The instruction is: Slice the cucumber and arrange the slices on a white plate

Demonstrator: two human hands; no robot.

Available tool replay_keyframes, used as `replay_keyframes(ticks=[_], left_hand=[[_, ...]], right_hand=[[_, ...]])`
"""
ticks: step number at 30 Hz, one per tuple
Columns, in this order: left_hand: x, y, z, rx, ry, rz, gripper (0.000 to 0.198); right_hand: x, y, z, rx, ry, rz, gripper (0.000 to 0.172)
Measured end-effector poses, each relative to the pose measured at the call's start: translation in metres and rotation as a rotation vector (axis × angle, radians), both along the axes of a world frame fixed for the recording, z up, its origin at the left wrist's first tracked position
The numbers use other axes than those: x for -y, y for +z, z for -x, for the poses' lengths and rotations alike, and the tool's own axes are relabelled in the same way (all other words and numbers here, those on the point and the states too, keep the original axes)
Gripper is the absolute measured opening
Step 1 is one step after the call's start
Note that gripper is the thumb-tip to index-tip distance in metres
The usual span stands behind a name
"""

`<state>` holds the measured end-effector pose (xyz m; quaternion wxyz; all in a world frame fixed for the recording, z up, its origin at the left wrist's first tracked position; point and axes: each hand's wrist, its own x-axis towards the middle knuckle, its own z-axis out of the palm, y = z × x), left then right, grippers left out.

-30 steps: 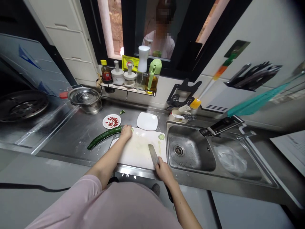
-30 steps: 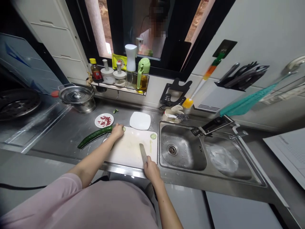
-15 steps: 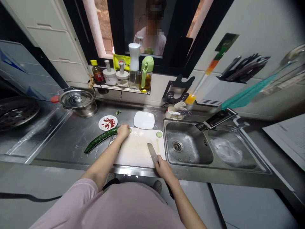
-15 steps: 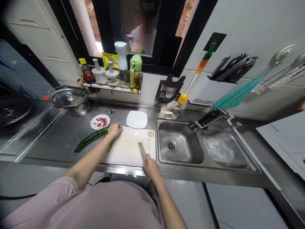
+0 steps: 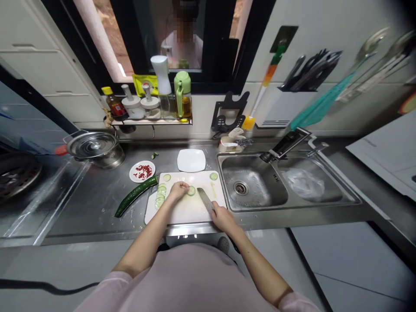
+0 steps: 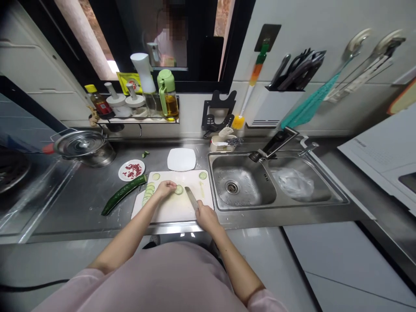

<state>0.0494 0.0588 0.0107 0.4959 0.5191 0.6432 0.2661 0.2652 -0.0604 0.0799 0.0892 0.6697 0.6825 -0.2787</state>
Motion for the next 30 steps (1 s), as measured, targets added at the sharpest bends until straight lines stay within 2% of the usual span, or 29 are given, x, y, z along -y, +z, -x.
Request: replay_keyframes(ticks=[4,8,30], left_hand=[[0.012,-0.002,-0.011,-0.287,-0.066,-0.024,0.015],[0.011,0.004,-0.007,-0.438,-0.101,-0.050,0.017],[0.008,0.011,-0.013,-0.598,-0.144,-0.032,0.018]], right_hand=[[0.001,0.004,0.003,-0.010,0.023,-0.009,0.035],[0.000,0.007,0.007,0.012,0.060,-0.014,0.034],[-0.010,0.000,0.024,0.074,0.142,0.020,0.032]])
